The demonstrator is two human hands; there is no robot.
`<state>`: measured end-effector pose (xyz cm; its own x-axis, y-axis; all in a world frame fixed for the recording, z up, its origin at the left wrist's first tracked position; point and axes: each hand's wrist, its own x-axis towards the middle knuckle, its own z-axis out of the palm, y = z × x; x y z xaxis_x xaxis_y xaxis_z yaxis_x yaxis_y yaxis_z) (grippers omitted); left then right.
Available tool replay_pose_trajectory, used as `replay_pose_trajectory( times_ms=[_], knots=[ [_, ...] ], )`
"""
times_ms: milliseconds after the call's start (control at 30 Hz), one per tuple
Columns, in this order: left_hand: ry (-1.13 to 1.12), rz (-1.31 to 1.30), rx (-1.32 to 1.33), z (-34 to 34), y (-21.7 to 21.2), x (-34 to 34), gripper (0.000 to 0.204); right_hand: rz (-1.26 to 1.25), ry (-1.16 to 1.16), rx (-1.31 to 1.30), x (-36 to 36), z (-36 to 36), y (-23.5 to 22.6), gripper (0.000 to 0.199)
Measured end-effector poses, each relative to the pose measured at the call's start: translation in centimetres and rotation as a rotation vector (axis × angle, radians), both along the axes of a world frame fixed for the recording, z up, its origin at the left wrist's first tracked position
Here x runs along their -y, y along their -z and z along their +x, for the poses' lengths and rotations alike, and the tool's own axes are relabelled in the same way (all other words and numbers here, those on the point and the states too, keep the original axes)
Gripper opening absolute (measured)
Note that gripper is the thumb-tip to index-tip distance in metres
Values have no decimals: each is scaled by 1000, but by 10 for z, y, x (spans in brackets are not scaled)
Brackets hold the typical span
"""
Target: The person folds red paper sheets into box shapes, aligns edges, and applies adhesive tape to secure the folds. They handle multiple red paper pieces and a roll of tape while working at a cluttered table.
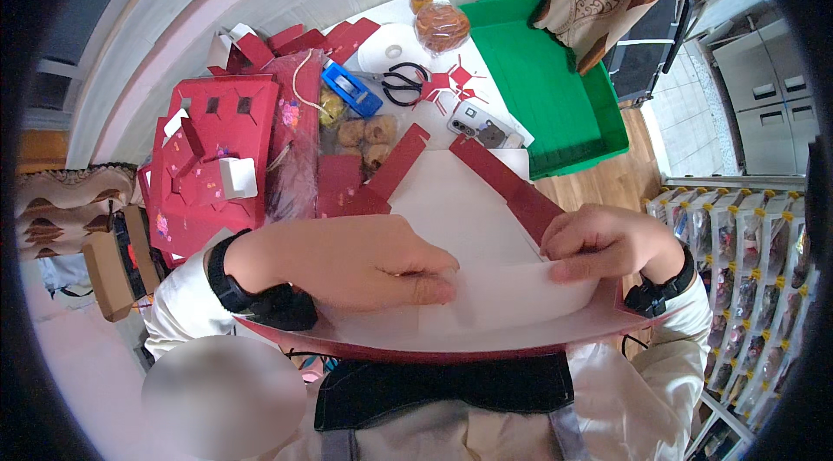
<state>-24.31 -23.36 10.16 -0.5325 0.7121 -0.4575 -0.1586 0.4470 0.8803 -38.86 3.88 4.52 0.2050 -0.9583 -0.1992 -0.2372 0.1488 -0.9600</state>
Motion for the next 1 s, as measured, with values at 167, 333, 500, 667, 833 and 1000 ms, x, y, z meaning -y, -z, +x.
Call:
replay_pose_trajectory(
  times_ms=[167,333,500,667,833,1000],
  knots=[
    [62,70,144,-3,24,-7,32,35,261,66,-27,-16,-19,38],
    [-51,284,332,9,49,-15,44,-28,208,171,-57,-10,-50,111],
    [125,211,123,0,58,-18,42,-65,88,-293,-70,4,-104,130],
    [252,147,110,-7,52,-25,38,76,147,-735,-62,53,-134,102],
    [334,366,151,-22,57,-33,48,159,168,-1496,-8,81,-124,67],
    [685,52,64,-50,51,-54,55,106,247,-858,14,87,-111,41]
  ],
)
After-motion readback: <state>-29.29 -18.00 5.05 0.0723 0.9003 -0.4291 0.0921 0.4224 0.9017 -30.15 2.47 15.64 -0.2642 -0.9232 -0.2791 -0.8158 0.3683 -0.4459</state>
